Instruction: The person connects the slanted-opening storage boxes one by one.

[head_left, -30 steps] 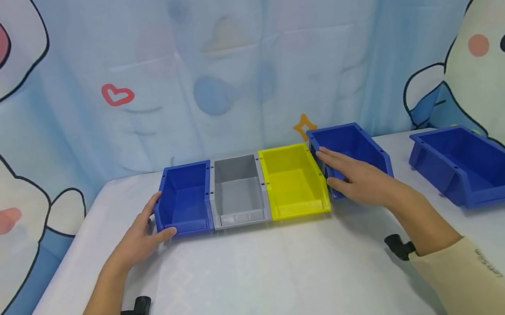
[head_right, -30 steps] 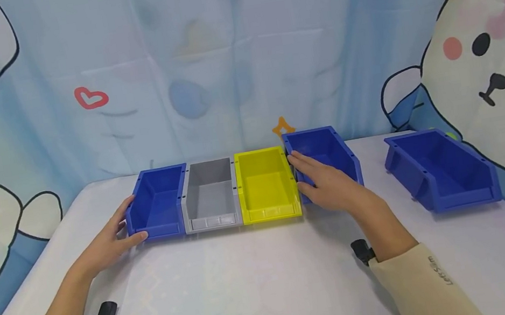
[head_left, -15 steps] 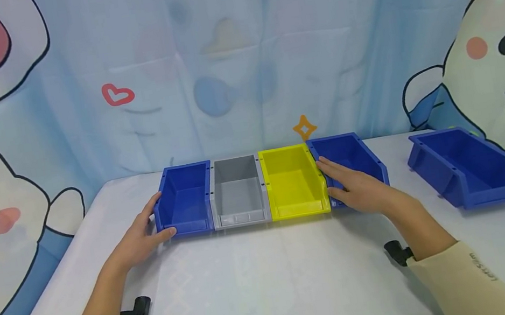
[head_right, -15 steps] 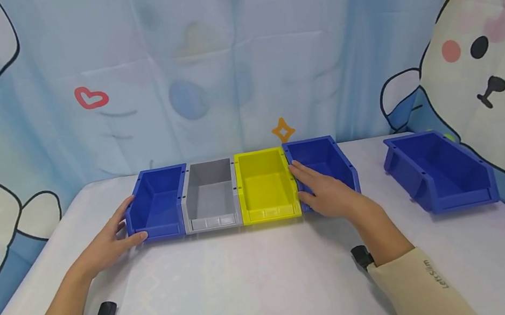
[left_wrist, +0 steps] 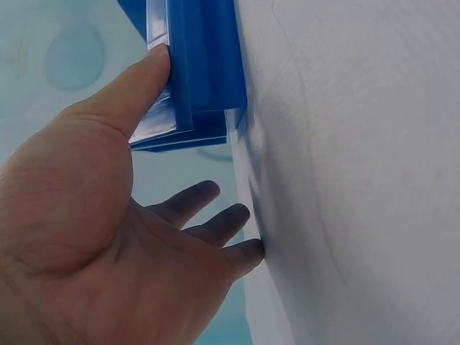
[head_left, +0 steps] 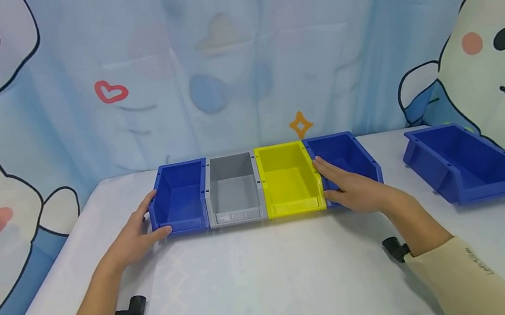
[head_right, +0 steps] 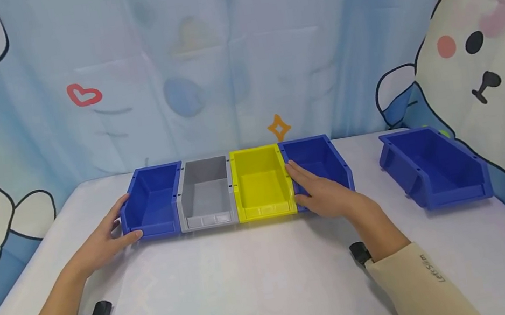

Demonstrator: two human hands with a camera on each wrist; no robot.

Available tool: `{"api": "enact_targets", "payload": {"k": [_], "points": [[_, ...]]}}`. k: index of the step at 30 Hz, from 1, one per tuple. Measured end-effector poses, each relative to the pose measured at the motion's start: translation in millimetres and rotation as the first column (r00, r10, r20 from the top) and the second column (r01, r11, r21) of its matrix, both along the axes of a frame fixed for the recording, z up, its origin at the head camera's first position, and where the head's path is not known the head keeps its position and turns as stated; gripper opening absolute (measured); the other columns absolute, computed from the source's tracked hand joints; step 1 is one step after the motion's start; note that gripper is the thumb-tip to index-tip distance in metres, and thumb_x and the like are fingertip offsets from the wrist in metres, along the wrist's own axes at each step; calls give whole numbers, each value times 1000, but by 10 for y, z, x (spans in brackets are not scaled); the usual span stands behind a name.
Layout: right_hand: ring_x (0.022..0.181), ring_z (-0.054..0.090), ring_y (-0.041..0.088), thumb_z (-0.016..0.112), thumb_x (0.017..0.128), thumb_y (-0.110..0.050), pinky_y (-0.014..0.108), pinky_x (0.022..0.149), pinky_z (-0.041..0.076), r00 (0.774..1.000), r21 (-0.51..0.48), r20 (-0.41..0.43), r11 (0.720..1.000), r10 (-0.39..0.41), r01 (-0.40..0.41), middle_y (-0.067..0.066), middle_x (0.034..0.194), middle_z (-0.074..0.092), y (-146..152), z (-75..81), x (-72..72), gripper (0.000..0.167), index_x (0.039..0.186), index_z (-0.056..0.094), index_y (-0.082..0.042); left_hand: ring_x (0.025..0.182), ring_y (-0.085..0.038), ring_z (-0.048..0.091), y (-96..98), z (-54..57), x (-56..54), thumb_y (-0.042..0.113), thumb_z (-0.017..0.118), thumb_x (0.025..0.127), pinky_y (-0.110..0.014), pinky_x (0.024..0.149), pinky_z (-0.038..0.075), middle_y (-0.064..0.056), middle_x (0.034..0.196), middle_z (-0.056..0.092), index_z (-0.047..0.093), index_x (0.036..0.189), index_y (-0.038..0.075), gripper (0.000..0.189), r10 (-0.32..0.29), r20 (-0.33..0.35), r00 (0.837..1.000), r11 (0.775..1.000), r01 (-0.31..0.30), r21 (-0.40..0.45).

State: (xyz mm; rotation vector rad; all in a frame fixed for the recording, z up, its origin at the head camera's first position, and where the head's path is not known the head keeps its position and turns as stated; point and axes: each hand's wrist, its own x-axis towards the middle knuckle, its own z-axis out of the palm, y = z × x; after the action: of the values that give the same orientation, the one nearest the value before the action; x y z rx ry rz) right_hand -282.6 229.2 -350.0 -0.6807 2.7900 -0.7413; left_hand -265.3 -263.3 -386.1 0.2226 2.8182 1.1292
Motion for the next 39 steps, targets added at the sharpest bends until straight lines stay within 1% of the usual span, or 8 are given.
{"api": "enact_targets", "payload": {"k": [7, 11, 15, 21, 26, 29, 35, 39], "points": [[160, 7, 44, 54, 108, -33, 67, 125, 15, 999, 12, -25, 999, -41, 42, 13, 175, -1, -33, -36, -17, 78, 168, 6, -14, 154, -58, 9, -30, 11, -7, 34, 69, 100, -76, 120, 15, -29, 171, 6, 3, 168, 25, 95, -21, -15, 1000, 999, 22, 33], [156, 24, 46, 53, 109, -37, 68, 122, 24, 991, -4, -86, 995, -99, 99, 14, 175, 11, 4, -49, 16, 71, 166, 19, -13, 154, -58, 9, -15, -13, -9, 35, 70, 100, -75, 121, 15, -28, 172, 4, 3, 168, 25, 96, -32, -14, 999, 998, 33, 52], [143, 46, 45, 51, 109, -36, 66, 118, 35, 978, -82, -147, 987, -150, 139, 19, 170, 26, 53, -38, 34, 64, 163, 30, -9, 154, -58, 10, -3, -28, -5, 37, 70, 99, -76, 120, 15, -28, 171, 5, 3, 168, 26, 97, -11, -1, 1000, 999, 11, 40], [139, 49, 45, 48, 111, -31, 66, 113, 41, 950, -173, -234, 970, -208, 170, 23, 161, 40, 105, 8, 48, 54, 159, 40, -7, 154, -59, 10, -9, -23, -8, 37, 69, 100, -77, 120, 14, -28, 171, 5, 3, 168, 27, 96, -2, 4, 1000, 1000, 1, 30], [130, 55, 44, 47, 110, -25, 65, 105, 49, 904, -236, -331, 951, -270, 198, 25, 154, 48, 128, 24, 78, 49, 155, 45, -6, 154, -59, 10, -17, -22, -13, 35, 69, 100, -76, 120, 15, -28, 172, 4, 2, 168, 27, 95, -12, -5, 1000, 999, 12, 34], [128, 56, 46, 47, 110, -22, 67, 103, 49, 867, -267, -389, 939, -312, 218, 27, 150, 51, 162, 17, 111, 47, 154, 47, -5, 154, -59, 10, -20, -25, -17, 35, 69, 100, -76, 120, 15, -28, 172, 4, 2, 168, 27, 96, -16, -6, 1000, 999, 16, 37], [130, 54, 45, 48, 109, -20, 67, 101, 49, 768, -355, -491, 900, -410, 254, 25, 146, 57, 297, 33, 179, 46, 151, 51, -4, 153, -59, 11, -8, -14, -17, 37, 69, 100, -77, 119, 15, -29, 171, 5, 3, 168, 27, 96, -14, -8, 1000, 999, 14, 35], [129, 53, 47, 47, 108, -21, 69, 100, 45, 706, -389, -528, 874, -472, 293, 26, 146, 57, 424, 50, 225, 45, 149, 53, -3, 153, -60, 11, -8, -13, -13, 37, 69, 100, -77, 120, 15, -30, 171, 5, 3, 168, 26, 96, -17, -11, 1000, 999, 18, 33]]}}
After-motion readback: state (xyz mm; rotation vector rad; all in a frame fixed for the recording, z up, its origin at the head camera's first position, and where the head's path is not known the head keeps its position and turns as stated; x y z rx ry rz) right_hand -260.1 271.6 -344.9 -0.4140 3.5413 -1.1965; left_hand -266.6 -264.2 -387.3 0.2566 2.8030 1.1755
